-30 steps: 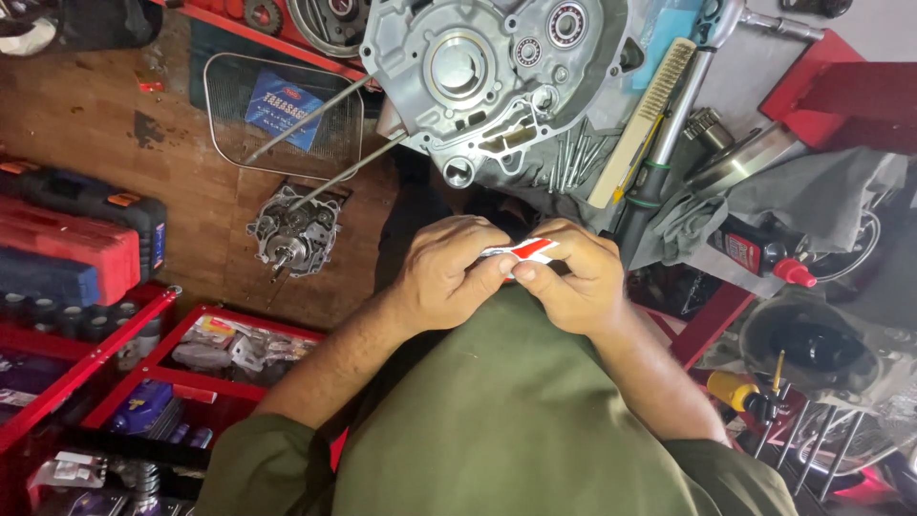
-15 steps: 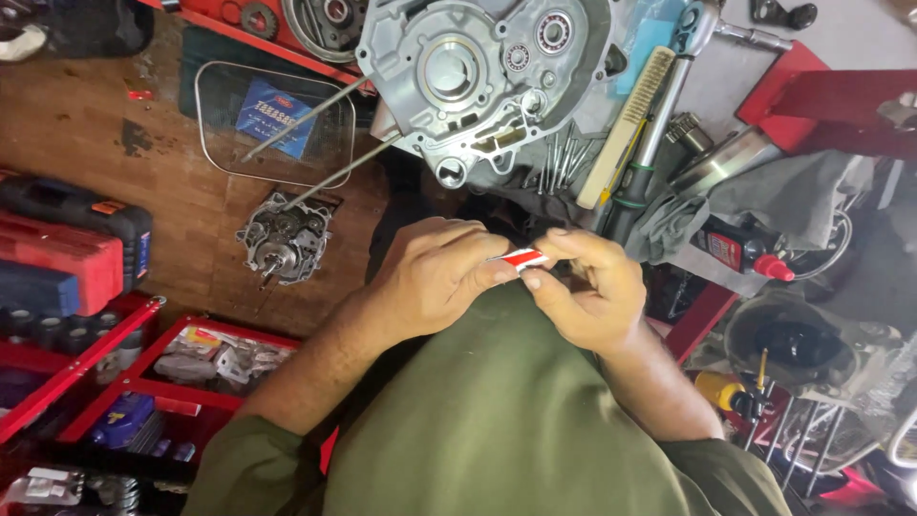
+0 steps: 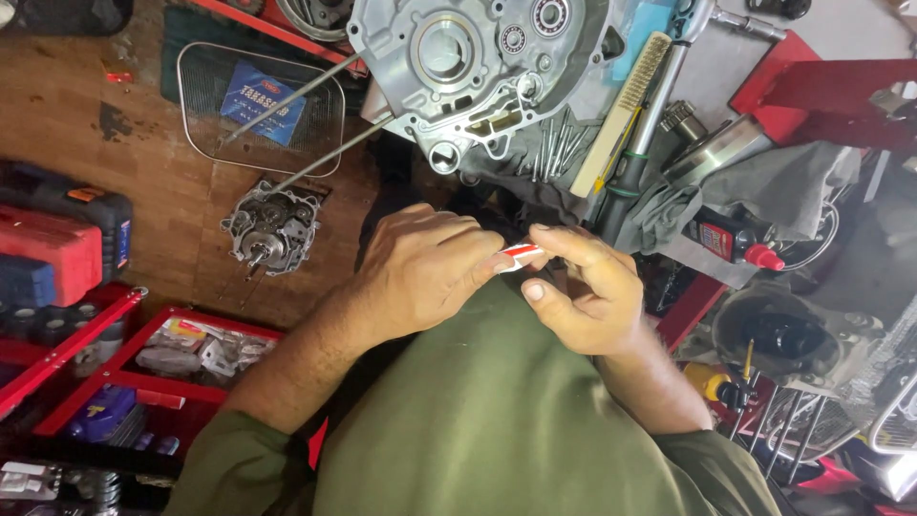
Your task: The person opens a tube of sealant and applies a continuous bead along the mating surface of a metallic engine casing. The person holds the casing steady with one hand while guiding the sealant tube with the other to ensure even coverage along the edge.
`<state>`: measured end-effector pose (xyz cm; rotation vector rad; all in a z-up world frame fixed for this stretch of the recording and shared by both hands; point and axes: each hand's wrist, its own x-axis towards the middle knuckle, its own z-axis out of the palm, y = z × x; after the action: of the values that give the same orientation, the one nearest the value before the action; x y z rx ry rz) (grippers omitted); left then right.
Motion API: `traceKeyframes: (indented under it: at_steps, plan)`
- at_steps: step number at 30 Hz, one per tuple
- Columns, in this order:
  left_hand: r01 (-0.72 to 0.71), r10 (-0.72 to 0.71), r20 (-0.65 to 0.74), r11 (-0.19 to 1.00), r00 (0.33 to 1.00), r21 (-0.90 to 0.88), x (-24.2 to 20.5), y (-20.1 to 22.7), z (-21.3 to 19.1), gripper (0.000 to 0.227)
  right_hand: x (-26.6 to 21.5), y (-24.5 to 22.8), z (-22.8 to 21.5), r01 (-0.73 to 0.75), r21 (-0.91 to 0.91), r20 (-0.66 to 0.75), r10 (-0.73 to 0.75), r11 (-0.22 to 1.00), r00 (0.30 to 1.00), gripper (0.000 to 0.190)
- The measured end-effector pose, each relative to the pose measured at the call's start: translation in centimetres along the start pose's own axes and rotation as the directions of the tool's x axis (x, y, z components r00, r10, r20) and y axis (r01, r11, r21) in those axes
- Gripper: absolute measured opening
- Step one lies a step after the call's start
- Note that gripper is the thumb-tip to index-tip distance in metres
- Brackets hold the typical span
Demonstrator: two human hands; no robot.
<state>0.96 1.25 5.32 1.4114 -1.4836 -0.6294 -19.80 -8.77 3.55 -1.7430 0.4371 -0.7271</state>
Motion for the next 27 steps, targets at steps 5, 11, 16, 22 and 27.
traceKeyframes:
  at_steps: [5,11,16,22,27]
  plan:
    - [0.000,0.000,0.015,1.000,1.000,0.030,-0.5,-0.1,0.2,0.024,-0.2,0.0,-0.1,-0.012,0.013,0.024,0.011,1.000,1.000,0.042]
    - [-0.004,0.002,0.024,0.997,1.000,0.073,-1.3,-0.3,0.4,0.024,-0.4,0.0,0.0,-0.025,0.046,0.041,0.023,0.999,0.999,0.041]
    - [0.007,-0.009,0.025,0.996,1.000,0.085,-1.9,-0.4,0.6,0.025,-0.6,-0.1,0.2,-0.041,0.070,0.048,0.038,0.997,0.998,0.040]
    - [0.062,-0.062,-0.003,0.996,0.998,0.058,-2.1,-0.6,0.6,0.026,-0.7,0.6,-0.1,-0.056,0.067,0.103,0.049,0.996,0.993,0.043]
    - [0.204,-0.207,-0.079,0.978,0.975,-0.036,-3.5,-2.4,0.8,0.024,1.6,0.7,0.9,-0.115,0.096,0.175,0.097,0.989,0.980,0.040]
